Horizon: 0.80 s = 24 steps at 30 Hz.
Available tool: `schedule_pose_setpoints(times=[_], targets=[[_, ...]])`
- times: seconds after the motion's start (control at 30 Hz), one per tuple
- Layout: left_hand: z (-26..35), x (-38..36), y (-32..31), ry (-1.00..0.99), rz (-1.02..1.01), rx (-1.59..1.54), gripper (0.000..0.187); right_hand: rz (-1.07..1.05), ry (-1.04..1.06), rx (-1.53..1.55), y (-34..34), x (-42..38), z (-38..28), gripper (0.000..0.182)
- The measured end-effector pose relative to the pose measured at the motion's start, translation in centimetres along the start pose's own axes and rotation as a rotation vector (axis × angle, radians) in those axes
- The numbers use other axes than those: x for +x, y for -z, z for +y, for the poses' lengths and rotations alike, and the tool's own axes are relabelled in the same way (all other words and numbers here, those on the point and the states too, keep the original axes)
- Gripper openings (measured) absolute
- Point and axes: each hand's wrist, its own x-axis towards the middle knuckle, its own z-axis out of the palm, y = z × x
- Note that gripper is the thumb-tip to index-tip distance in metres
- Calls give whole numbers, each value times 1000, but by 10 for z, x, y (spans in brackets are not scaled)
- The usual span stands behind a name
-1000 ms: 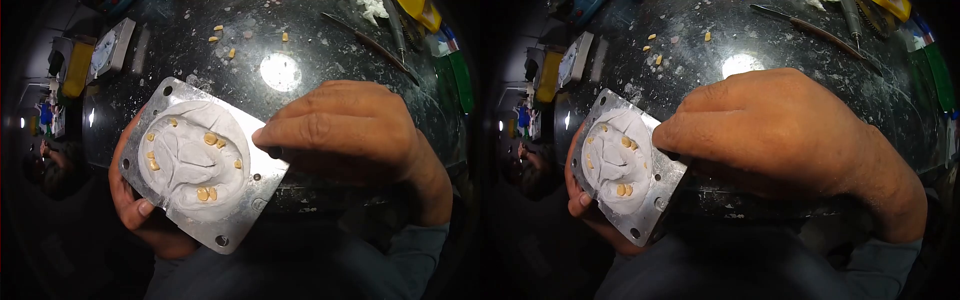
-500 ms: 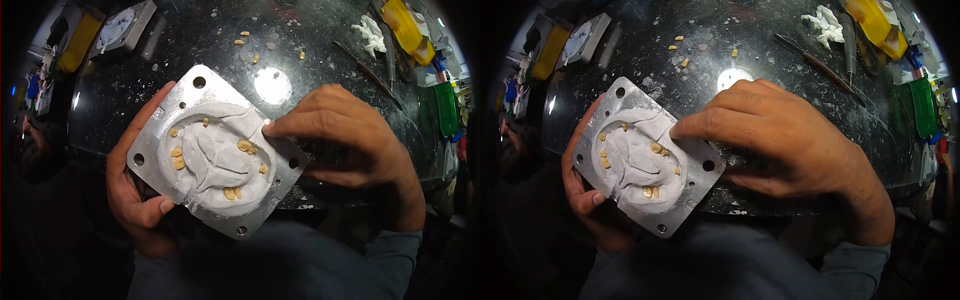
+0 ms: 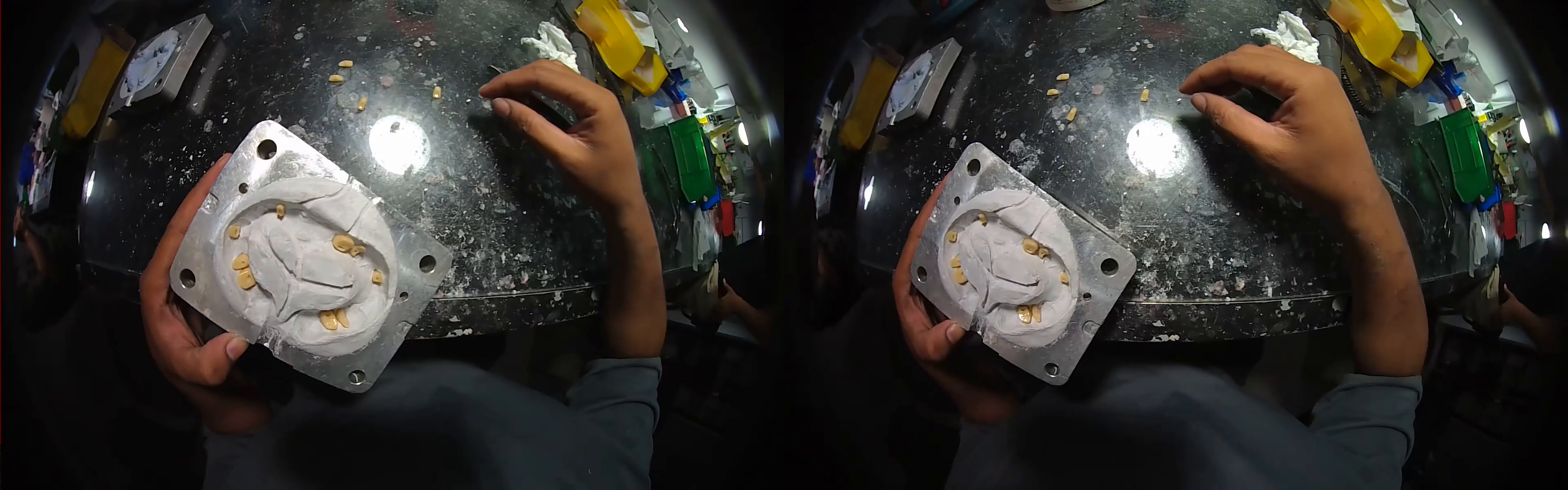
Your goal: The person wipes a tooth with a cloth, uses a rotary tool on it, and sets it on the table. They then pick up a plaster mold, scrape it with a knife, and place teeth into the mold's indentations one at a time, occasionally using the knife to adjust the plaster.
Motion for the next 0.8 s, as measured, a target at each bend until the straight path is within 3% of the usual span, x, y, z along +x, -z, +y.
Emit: schedule_pose_setpoints(times=[0.4,0.7,0.8], targets=[[-5,-1,4,-52,-22,39,114,-16,-55,-1,-4,0,6,18],[-7,3,8,-79,-84,-2,113,-42,102,-205,-3,19,19,20],[-8,3,10,-96,-105,-1,112,-80,56,-147,-9,28,22,22]])
